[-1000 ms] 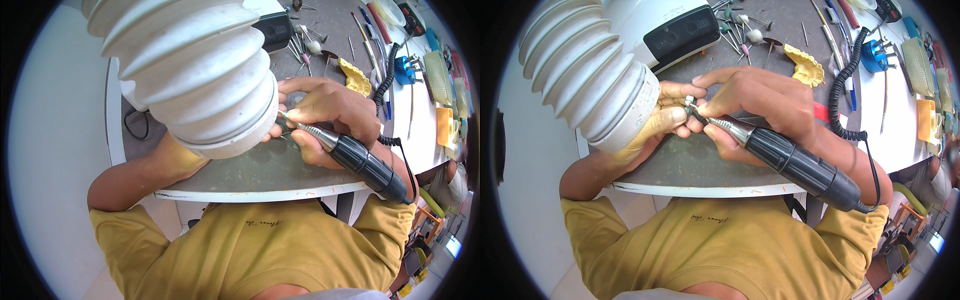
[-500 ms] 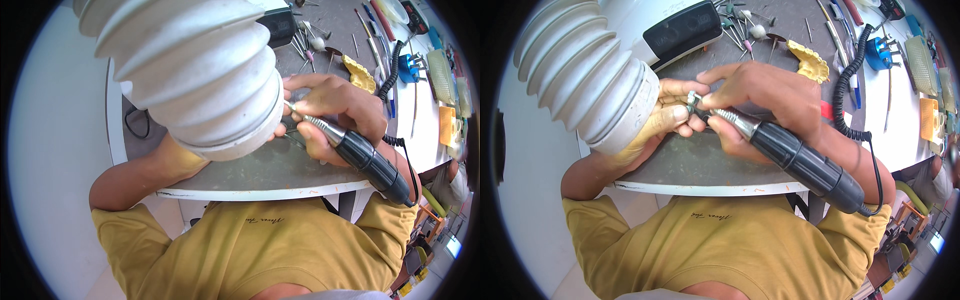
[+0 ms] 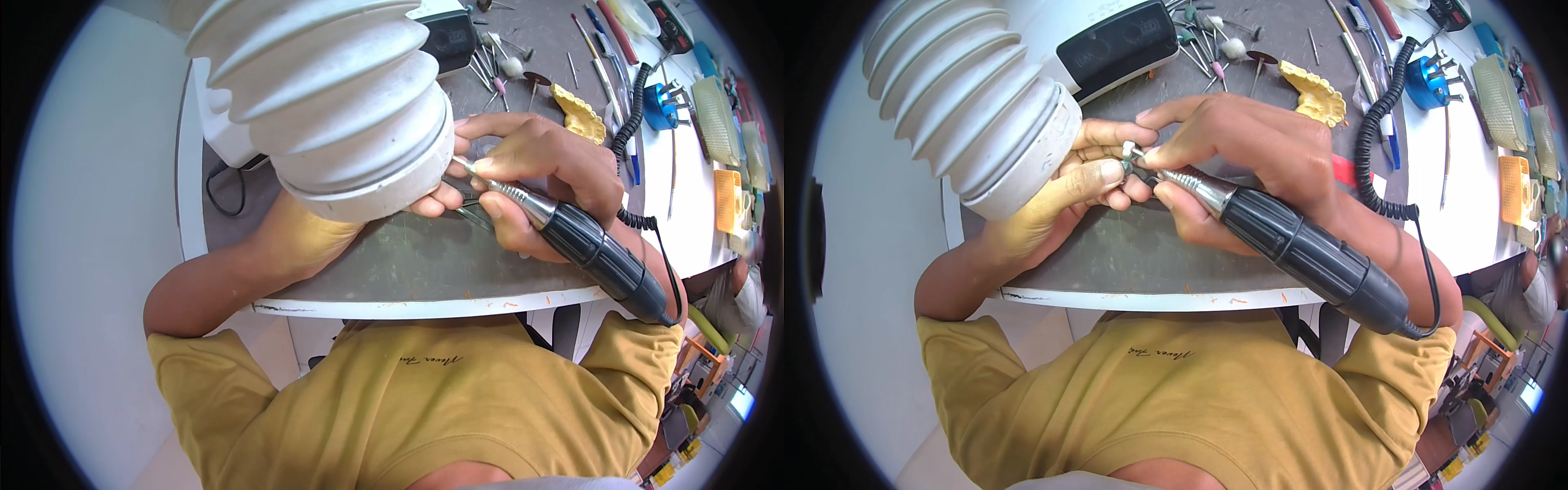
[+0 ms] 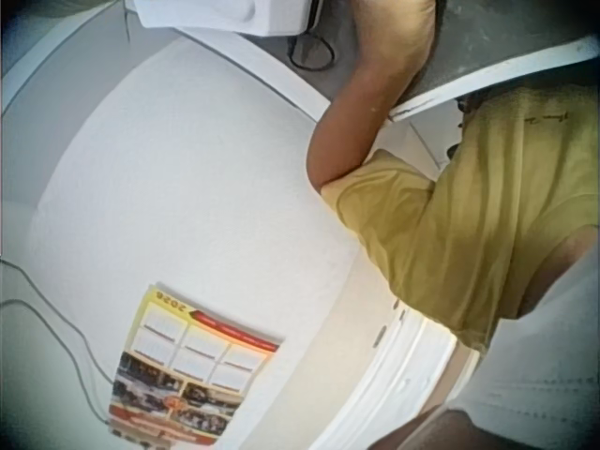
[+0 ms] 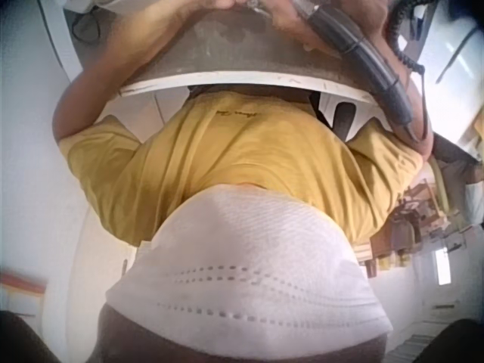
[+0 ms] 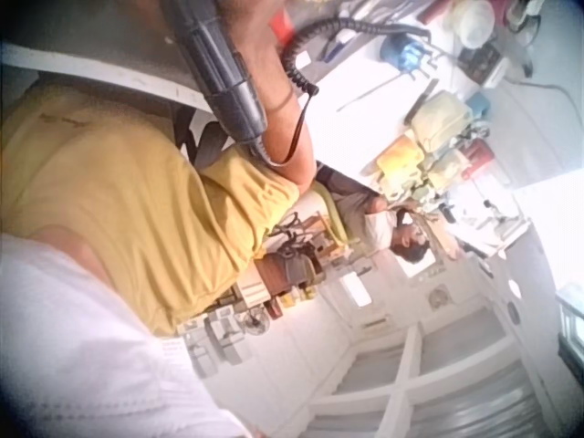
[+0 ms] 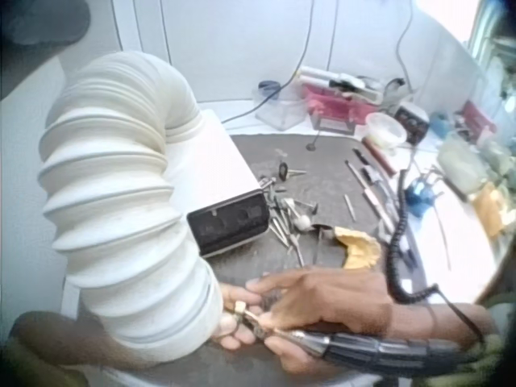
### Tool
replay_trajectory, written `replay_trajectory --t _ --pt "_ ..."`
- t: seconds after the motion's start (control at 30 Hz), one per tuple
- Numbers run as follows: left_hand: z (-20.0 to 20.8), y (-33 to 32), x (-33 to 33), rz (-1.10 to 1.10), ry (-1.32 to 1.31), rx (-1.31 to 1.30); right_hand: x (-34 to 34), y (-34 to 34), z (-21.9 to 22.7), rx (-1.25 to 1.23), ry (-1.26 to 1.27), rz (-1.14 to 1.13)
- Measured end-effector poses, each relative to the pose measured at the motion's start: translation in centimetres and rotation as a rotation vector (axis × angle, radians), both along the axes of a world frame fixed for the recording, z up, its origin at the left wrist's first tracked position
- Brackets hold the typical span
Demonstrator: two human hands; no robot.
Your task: The person uses a rotary polishing tool to refine the surface of a small, green, gem-like object held in their left hand. The task involves continuous, precise contact between the tool's tip and the object's surface under a magnifying lamp.
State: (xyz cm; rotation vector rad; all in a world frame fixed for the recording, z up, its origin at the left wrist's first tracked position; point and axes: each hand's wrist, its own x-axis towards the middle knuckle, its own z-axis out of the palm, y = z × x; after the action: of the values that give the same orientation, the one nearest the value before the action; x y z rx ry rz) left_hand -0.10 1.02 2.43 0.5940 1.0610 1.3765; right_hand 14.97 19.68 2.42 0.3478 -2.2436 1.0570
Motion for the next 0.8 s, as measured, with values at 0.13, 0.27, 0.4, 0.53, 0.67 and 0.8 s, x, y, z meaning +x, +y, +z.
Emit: replay_trajectory --t 0.13,0.27,0.4,0.53,0.67,0.8 --pt "-0.5 0.1 0.0 0.013 0.071 0.060 0.0 0.0 -0.4 -0.006 -0.013 -0.027" --pt "-0.5 0.0 -0.1 -0.002 0.028 0.073 -0.1 0.1 -0.1 0.040 0.023 0.014" --pt "-1.0 0.3 0.1 -0.019 -0.111 0.128 -0.2 0.1 -0.6 0.027 0.033 -0.011" --pt "-0.8 -0.2 -0.3 -0.008 0.048 0.012 -0.2 0.0 -0.3 0.044 0.027 0.009" --pt "-0.1 0.3 -0.1 0.016 0.079 -0.081 -0.2 0.1 -0.1 0.059 0.020 0.004" --pt "-0.7 0.1 -0.3 0.021 0.079 -0.019 -0.3 0.2 -0.3 0.031 0.024 0.018"
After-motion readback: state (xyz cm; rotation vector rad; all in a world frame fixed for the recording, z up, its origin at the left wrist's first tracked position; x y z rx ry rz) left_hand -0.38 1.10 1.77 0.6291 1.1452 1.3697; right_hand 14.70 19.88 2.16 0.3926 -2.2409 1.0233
